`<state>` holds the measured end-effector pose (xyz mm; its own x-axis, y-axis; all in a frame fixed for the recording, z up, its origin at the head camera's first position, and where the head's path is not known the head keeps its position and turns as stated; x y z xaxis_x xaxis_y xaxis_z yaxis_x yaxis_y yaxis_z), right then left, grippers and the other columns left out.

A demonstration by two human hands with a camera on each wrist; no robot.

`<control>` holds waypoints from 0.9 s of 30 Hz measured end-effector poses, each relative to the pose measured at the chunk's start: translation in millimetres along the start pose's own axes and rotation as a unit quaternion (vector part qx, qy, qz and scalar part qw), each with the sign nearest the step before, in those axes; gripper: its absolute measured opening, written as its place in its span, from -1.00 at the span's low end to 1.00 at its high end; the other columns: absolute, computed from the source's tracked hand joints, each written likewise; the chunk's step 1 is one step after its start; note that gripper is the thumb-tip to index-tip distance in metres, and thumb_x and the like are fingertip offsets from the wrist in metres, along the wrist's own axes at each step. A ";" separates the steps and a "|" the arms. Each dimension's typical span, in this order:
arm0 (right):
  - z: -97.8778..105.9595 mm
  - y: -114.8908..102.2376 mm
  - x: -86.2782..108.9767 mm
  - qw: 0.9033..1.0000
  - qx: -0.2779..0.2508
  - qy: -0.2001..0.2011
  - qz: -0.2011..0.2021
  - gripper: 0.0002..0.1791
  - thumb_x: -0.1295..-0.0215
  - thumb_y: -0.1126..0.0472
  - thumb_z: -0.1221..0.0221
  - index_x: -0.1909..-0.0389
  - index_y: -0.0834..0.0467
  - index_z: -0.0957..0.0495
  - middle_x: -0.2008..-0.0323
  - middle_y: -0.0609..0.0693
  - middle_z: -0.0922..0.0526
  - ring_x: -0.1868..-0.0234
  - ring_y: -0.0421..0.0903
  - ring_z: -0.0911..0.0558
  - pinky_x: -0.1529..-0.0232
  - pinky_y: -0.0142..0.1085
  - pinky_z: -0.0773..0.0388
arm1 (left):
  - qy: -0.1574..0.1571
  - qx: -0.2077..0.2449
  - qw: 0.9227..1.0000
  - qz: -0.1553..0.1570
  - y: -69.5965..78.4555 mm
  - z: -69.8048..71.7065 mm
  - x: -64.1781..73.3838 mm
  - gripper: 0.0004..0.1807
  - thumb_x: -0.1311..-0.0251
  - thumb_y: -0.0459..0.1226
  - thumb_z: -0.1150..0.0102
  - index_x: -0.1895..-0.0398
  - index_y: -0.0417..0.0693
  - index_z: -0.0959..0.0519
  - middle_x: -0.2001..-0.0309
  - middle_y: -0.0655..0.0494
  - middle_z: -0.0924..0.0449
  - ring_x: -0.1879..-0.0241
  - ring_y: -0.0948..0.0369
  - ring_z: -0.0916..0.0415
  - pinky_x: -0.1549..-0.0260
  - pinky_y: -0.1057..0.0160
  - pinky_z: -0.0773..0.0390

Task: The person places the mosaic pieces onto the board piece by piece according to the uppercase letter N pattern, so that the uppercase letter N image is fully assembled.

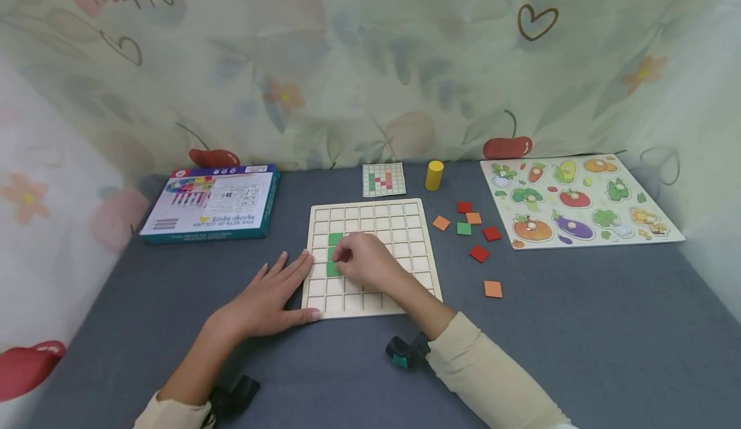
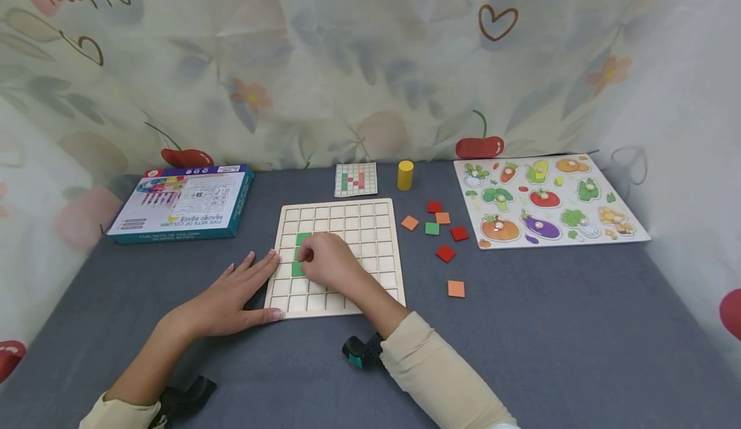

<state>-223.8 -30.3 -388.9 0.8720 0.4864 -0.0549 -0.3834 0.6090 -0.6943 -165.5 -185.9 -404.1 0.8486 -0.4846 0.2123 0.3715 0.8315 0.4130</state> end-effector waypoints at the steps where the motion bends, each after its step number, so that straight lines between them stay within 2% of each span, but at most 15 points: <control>1: 0.2 -0.9 0.4 1.000 0.003 0.000 0.002 -0.93 -0.23 0.37 -0.33 0.35 0.14 -0.73 0.42 -0.12 -0.60 0.37 -0.21 -0.55 0.28 -0.34 -0.51 | 0.000 0.000 1.000 0.000 -0.3 -0.2 -0.1 0.07 -0.26 0.30 -0.13 -0.61 -0.10 0.02 -0.59 -0.05 0.09 -0.53 -0.25 0.24 -0.34 -0.40 0.16; 7: 1.1 -2.2 2.6 1.000 0.014 0.002 0.010 -0.92 -0.22 0.36 -0.33 0.30 0.18 -0.75 0.39 -0.09 -0.59 0.36 -0.20 -0.54 0.28 -0.34 -0.50 | 0.002 0.000 1.000 0.001 0.2 0.4 0.1 0.07 -0.26 0.29 -0.14 -0.61 -0.11 0.02 -0.59 -0.05 0.08 -0.52 -0.25 0.23 -0.33 -0.40 0.16; 12: 7.5 2.6 4.8 1.000 0.002 0.029 0.007 -0.90 -0.22 0.35 -0.31 0.27 0.18 -0.76 0.34 -0.07 -0.60 0.29 -0.17 -0.56 0.23 -0.31 -0.52 | 0.001 -0.003 1.000 0.004 0.4 0.5 0.1 0.07 -0.25 0.29 -0.15 -0.61 -0.11 0.01 -0.59 -0.05 0.08 -0.53 -0.25 0.23 -0.34 -0.40 0.16; 18: 32.4 18.6 12.7 0.998 -0.002 0.056 -0.027 -0.90 -0.26 0.31 -0.31 0.25 0.16 -0.77 0.34 -0.08 -0.62 0.29 -0.15 -0.57 0.22 -0.27 -0.53 | -0.003 -0.004 1.000 0.009 -0.3 -2.0 -1.2 0.09 -0.24 0.28 -0.17 -0.62 -0.10 0.03 -0.60 -0.03 0.11 -0.53 -0.22 0.26 -0.35 -0.38 0.19; 27: 86.9 74.4 35.1 0.991 0.004 0.081 -0.108 -0.85 -0.30 0.26 -0.27 0.19 0.19 -0.75 0.33 0.01 -0.61 0.30 -0.03 -0.53 0.34 -0.21 -0.49 | -0.002 -0.003 1.000 0.005 0.6 -0.8 -0.3 0.09 -0.25 0.28 -0.16 -0.62 -0.11 0.04 -0.59 -0.05 0.11 -0.53 -0.24 0.25 -0.35 -0.39 0.19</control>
<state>-248.2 86.4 -380.1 0.9711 0.2376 -0.0216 -0.1851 0.6935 -0.6963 -165.3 -185.1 -404.6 0.8506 -0.4770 0.2211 0.3647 0.8383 0.4054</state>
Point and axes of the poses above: each hand's wrist, its own x-axis away from the middle knuckle, its own z-axis out of the back of the hand, y = z × x, the point moved 7 cm from there along -x, towards the middle knuckle
